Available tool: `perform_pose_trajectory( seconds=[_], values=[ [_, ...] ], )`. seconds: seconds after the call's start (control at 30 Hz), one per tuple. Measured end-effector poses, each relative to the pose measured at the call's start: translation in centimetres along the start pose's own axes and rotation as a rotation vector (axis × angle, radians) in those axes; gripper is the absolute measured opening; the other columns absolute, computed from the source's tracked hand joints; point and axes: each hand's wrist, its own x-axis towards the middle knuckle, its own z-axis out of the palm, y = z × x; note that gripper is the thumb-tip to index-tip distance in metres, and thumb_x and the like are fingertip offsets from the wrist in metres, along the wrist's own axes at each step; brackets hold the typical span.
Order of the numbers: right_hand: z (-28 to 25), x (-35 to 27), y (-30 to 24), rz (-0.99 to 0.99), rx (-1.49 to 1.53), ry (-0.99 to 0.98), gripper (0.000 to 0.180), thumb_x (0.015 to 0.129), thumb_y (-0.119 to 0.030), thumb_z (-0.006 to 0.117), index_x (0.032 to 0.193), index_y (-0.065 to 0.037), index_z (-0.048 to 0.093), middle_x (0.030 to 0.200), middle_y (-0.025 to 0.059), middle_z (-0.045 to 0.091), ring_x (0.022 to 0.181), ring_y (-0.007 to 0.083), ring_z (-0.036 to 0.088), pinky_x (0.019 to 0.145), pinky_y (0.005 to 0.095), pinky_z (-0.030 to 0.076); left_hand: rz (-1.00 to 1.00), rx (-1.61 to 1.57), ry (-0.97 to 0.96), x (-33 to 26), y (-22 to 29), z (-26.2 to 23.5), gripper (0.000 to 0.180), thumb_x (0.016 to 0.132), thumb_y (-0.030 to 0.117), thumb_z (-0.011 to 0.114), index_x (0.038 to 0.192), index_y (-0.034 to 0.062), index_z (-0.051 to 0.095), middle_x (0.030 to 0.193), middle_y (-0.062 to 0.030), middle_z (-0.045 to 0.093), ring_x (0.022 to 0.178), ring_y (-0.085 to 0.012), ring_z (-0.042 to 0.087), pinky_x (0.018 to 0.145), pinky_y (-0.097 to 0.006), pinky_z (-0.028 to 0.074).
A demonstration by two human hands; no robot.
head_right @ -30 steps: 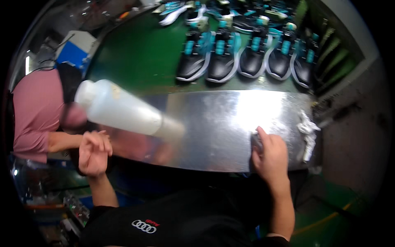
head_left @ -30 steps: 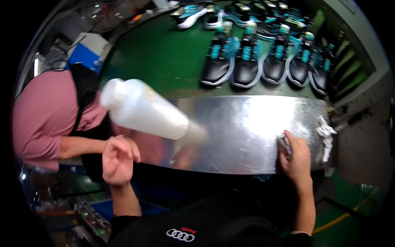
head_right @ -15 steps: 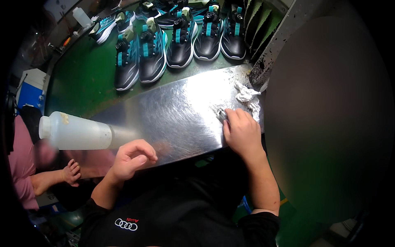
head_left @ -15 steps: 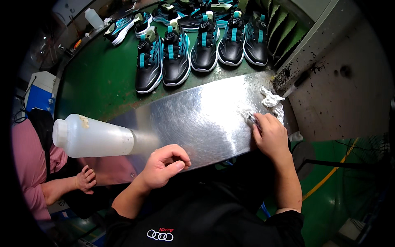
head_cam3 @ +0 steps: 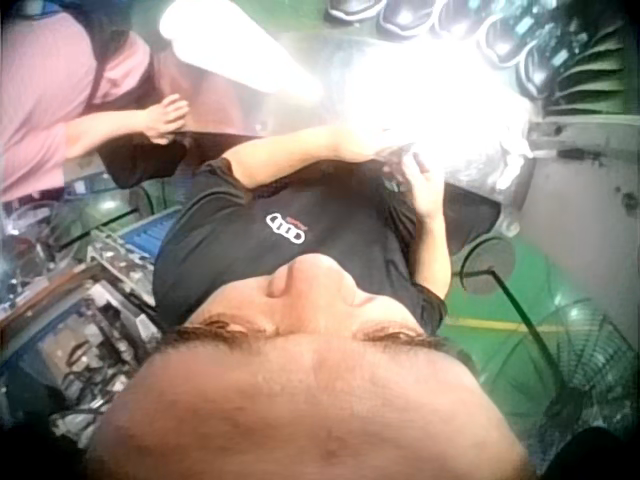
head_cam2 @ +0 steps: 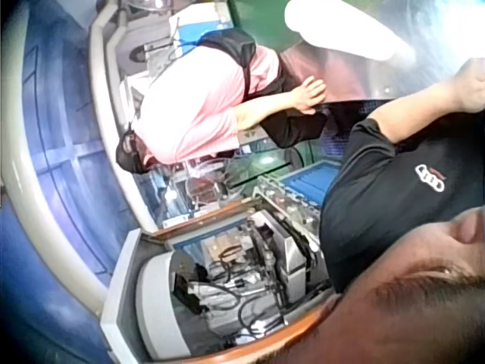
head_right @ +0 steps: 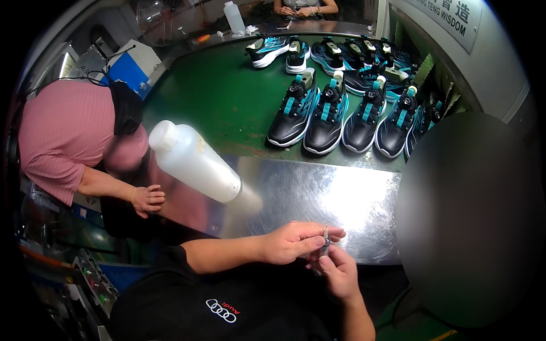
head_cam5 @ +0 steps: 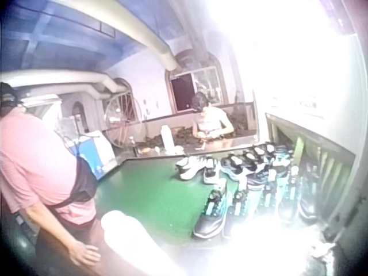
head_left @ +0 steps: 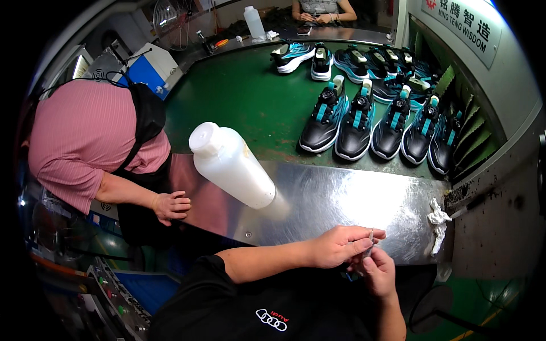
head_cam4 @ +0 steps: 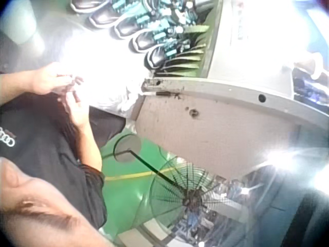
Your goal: The person fills a syringe with a white liquid from a large plastic bottle by drawing the plunger back, then wipes the tip of the syringe with a cloth and places a cap on the needle. They then set the syringe on the workstation and later pick up a shoe to inspect the sole.
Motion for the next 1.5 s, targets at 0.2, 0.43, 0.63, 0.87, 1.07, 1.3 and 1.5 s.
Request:
perform_pose_trajectory(
  seconds=[0.2,0.43,0.63,0.87,1.07,1.3,1.5],
  values=[
    [1.9,0.6,1.3,0.11,0.308,-0.171,0.031,0.091,-0.026,0.051,0.107,0.0,0.05,0.098,0.013,0.057,0.076,0.0222,0.057,0.068,0.0321,0.048,-0.316,-0.13,-0.059,-1.6,2.0,-0.7,0.035,0.097,0.025,0.043,0.118,-0.001,0.054,0.074,-0.0016,0.056,0.063,-0.0056,0.053,0.058,-0.022,0.046],
    [1.1,0.0,2.6,0.211,0.751,-0.417,0.033,0.09,-0.033,0.052,0.104,-0.004,0.052,0.092,0.0114,0.058,0.058,0.0163,0.048,0.05,0.0255,0.038,-0.126,-0.302,-0.057,-1.3,1.4,-0.1,0.028,0.095,0.017,0.046,0.108,-0.0036,0.058,0.096,-0.0066,0.062,0.064,-0.0045,0.054,0.06,-0.02,0.048],
    [0.6,0.2,3.3,0.226,0.846,-0.433,0.031,0.09,-0.032,0.052,0.101,-0.003,0.055,0.089,0.012,0.059,0.052,0.0152,0.046,0.044,0.0247,0.035,-0.14,-0.397,-0.051,-0.9,1.5,0.0,0.022,0.093,0.014,0.048,0.097,-0.0048,0.06,0.089,-0.0066,0.063,0.057,-0.0054,0.054,0.054,-0.019,0.047],
    [2.1,0.4,3.4,0.092,0.512,-0.224,0.033,0.092,-0.033,0.048,0.109,-0.004,0.047,0.087,0.0096,0.056,0.055,0.0161,0.047,0.048,0.0255,0.037,-0.112,-0.219,0.023,-1.2,0.8,-1.1,0.02,0.092,0.012,0.05,0.091,-0.0032,0.064,0.079,-0.0038,0.062,0.058,-0.0055,0.054,0.053,-0.02,0.046],
    [3.0,0.6,3.6,-0.058,0.121,0.153,0.036,0.095,-0.03,0.045,0.123,-0.009,0.037,0.084,-0.0001,0.047,0.065,0.01,0.043,0.057,0.0238,0.037,0.019,0.137,0.149,0.7,-0.2,-0.7,0.018,0.089,0.015,0.056,0.092,0.0013,0.067,0.084,-0.0049,0.067,0.072,-0.0089,0.059,0.066,-0.025,0.05],
    [0.5,0.3,3.2,-0.033,-0.125,0.195,0.023,0.09,-0.013,0.052,0.11,-0.003,0.046,0.094,0.0017,0.047,0.082,0.0085,0.045,0.075,0.0234,0.04,0.13,0.44,0.376,3.5,-1.0,-4.2,0.01,0.082,0.009,0.063,0.088,0.0026,0.068,0.088,-0.0077,0.067,0.083,-0.0148,0.061,0.074,-0.027,0.048],
    [-1.5,-1.6,0.9,-0.196,-0.236,0.401,0.059,0.079,-0.003,0.061,0.129,-0.005,0.028,0.116,0.0071,0.044,0.095,0.0108,0.044,0.086,0.0262,0.038,0.35,1.051,0.232,8.3,-4.5,-3.2,0.023,0.069,0.013,0.073,0.091,0.0075,0.068,0.075,-0.0078,0.061,0.073,-0.0235,0.055,0.068,-0.035,0.044]
  ],
)
